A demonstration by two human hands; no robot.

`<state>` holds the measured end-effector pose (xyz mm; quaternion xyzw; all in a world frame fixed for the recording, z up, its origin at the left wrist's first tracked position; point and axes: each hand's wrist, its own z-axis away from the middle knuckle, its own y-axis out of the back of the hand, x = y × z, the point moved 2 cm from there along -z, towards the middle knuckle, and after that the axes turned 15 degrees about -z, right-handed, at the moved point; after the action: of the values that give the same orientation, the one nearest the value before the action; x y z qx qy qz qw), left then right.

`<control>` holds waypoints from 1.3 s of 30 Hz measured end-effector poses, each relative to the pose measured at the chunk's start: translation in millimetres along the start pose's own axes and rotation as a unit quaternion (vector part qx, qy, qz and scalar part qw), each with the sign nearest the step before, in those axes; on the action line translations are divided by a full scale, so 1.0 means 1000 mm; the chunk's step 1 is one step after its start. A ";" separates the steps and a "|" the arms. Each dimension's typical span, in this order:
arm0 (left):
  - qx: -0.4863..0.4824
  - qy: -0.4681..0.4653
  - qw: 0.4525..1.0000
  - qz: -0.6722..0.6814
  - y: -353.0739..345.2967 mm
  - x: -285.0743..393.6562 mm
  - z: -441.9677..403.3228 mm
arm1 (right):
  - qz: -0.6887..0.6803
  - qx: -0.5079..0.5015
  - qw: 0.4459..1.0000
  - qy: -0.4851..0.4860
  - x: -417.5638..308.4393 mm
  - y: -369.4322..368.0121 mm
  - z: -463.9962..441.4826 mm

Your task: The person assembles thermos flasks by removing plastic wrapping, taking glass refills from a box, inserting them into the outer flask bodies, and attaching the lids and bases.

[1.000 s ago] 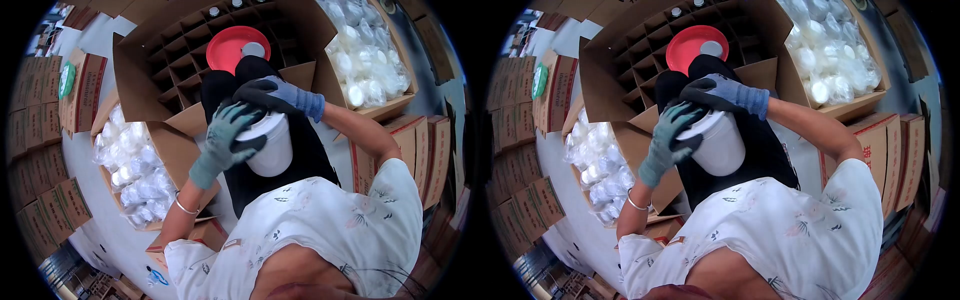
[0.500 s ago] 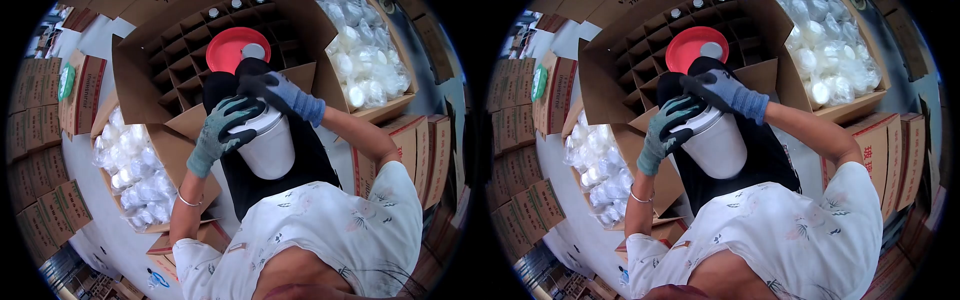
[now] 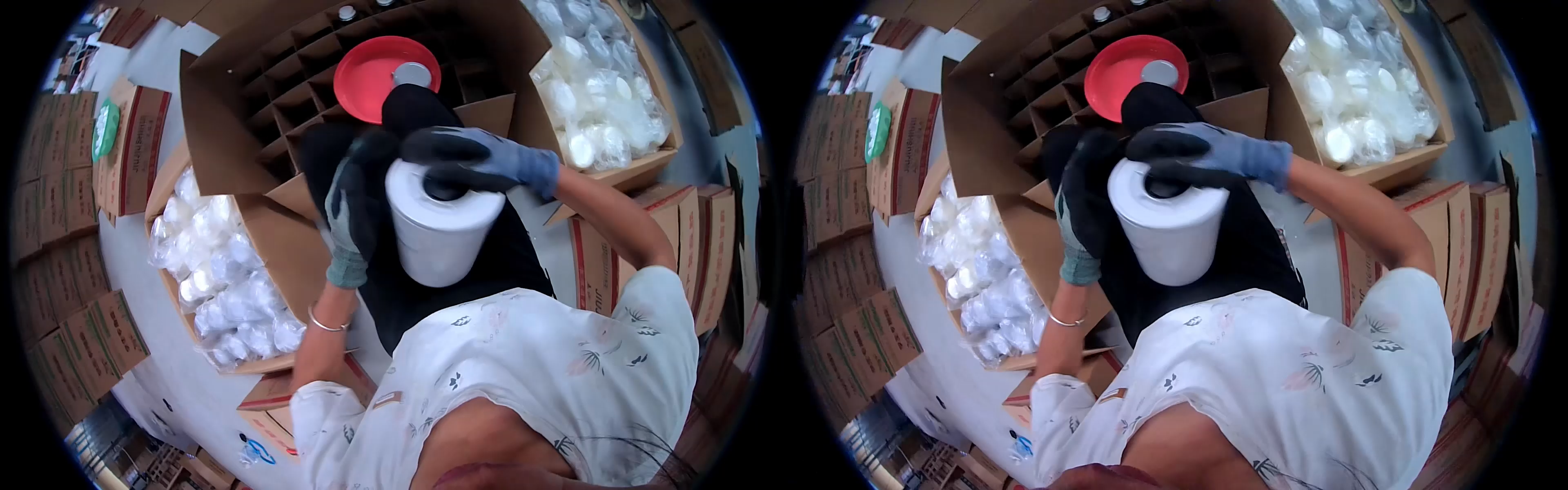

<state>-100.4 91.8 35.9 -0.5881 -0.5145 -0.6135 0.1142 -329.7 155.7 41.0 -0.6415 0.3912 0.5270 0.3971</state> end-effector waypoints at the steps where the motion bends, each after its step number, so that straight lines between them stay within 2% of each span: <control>1: 0.063 0.121 0.923 0.359 -0.025 -0.001 -0.001 | 0.071 0.017 0.997 0.019 -0.012 -0.003 0.016; 2: -0.001 0.088 0.986 0.143 -0.039 -0.050 0.023 | 0.078 0.045 0.996 0.005 -0.017 -0.004 0.038; 3: -0.083 0.160 0.983 0.035 -0.051 -0.064 0.038 | 0.085 0.071 0.994 -0.010 -0.021 -0.006 0.060; 4: -0.180 0.210 0.958 -0.077 -0.063 -0.076 0.053 | 0.112 0.095 0.988 -0.041 -0.023 -0.009 0.078; 5: -0.346 0.332 0.878 -0.011 -0.062 -0.054 0.045 | 0.038 0.181 0.981 -0.053 -0.023 -0.021 0.093; 7: -0.212 0.276 0.928 0.133 -0.048 -0.024 0.056 | -0.115 0.231 0.955 -0.148 -0.019 -0.031 0.111; 8: -0.213 0.301 0.914 0.170 -0.036 -0.012 0.057 | -0.144 0.251 0.945 -0.155 -0.013 -0.034 0.114; 9: -0.242 0.223 0.927 0.180 -0.026 0.003 0.053 | -0.102 0.276 0.944 -0.153 -0.010 -0.039 0.111; 11: -0.247 0.208 0.942 0.094 -0.022 0.015 0.061 | -0.170 0.292 0.936 -0.101 0.017 -0.046 0.115; 13: -0.236 0.236 0.933 0.133 -0.032 0.002 0.070 | -0.136 0.253 0.955 -0.075 -0.002 -0.061 0.089; 14: -0.194 0.283 0.917 0.202 -0.040 -0.029 0.093 | 0.071 0.168 0.980 0.075 -0.007 -0.060 0.076; 15: -0.208 0.247 0.924 0.207 -0.041 -0.034 0.093 | 0.136 0.136 0.979 0.068 -0.022 -0.066 0.060; 16: -0.224 0.213 0.927 0.213 -0.041 -0.035 0.091 | 0.209 0.064 0.973 0.077 -0.036 -0.070 0.050; 17: -0.243 0.221 0.913 0.241 -0.041 -0.032 0.090 | 0.235 0.008 0.966 0.104 -0.050 -0.079 0.043; 19: -0.285 0.325 0.835 0.341 -0.043 -0.021 0.086 | 0.266 -0.091 0.946 0.162 -0.067 -0.102 0.042; 21: -0.296 0.392 0.784 0.378 -0.041 -0.010 0.079 | 0.232 -0.127 0.936 0.231 -0.064 -0.116 0.046; 22: -0.234 0.426 0.795 0.362 -0.046 -0.038 0.087 | 0.249 -0.136 0.931 0.232 -0.067 -0.109 0.048; 23: -0.172 0.460 0.800 0.345 -0.050 -0.065 0.099 | 0.274 -0.093 0.929 0.231 -0.062 -0.099 0.055; 24: -0.193 0.256 0.931 0.172 -0.040 -0.039 0.077 | 0.272 -0.051 0.946 0.169 -0.067 -0.083 0.056; 25: -0.130 0.305 0.927 0.176 -0.030 -0.014 0.066 | 0.142 0.033 0.987 0.064 -0.043 -0.066 0.062; 26: -0.093 0.201 0.967 0.129 -0.025 0.011 0.055 | -0.061 0.154 0.986 -0.015 -0.017 -0.049 0.069; 27: -0.052 0.091 0.991 0.081 -0.022 0.035 0.043 | -0.231 0.284 0.929 -0.044 0.008 -0.032 0.079; 28: -0.044 -0.064 0.994 -0.079 -0.017 0.059 0.029 | -0.439 0.346 0.821 -0.116 0.044 -0.017 0.080; 29: -0.029 -0.169 0.972 -0.160 -0.014 0.067 0.018 | -0.458 0.376 0.794 -0.137 0.046 -0.010 0.081; 31: -0.041 -0.038 0.998 -0.004 -0.004 0.065 0.006 | -0.379 0.387 0.830 -0.133 0.024 -0.009 0.078; 32: -0.070 0.158 0.983 0.068 0.004 0.052 0.007 | -0.110 0.354 0.929 -0.012 0.007 -0.009 0.073; 33: -0.094 0.198 0.968 0.124 0.007 0.041 0.002 | 0.047 0.259 0.963 0.057 -0.021 -0.013 0.068; 34: -0.081 0.157 0.981 0.075 0.003 0.027 0.006 | 0.191 0.180 0.953 0.151 -0.049 -0.018 0.064; 35: -0.073 0.114 0.991 0.023 0.003 0.018 0.009 | 0.238 0.069 0.953 0.175 -0.066 -0.025 0.061; 36: -0.064 0.090 0.994 0.026 0.006 0.036 0.004 | 0.005 0.217 0.969 0.116 -0.031 -0.023 0.068; 37: -0.044 -0.030 0.998 -0.018 0.007 0.067 -0.005 | -0.234 0.343 0.909 0.045 0.009 -0.024 0.076; 38: -0.043 -0.146 0.973 -0.172 0.006 0.094 -0.009 | 0.010 0.297 0.947 0.124 -0.016 -0.025 0.061; 39: -0.034 -0.258 0.912 -0.318 0.003 0.110 -0.011 | -0.128 0.307 0.943 0.028 -0.012 -0.015 0.059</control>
<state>-135.9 133.2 132.2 -0.5348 -0.6645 -0.4614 -0.2440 -338.8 216.9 46.3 -0.5476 0.4602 0.3076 0.6275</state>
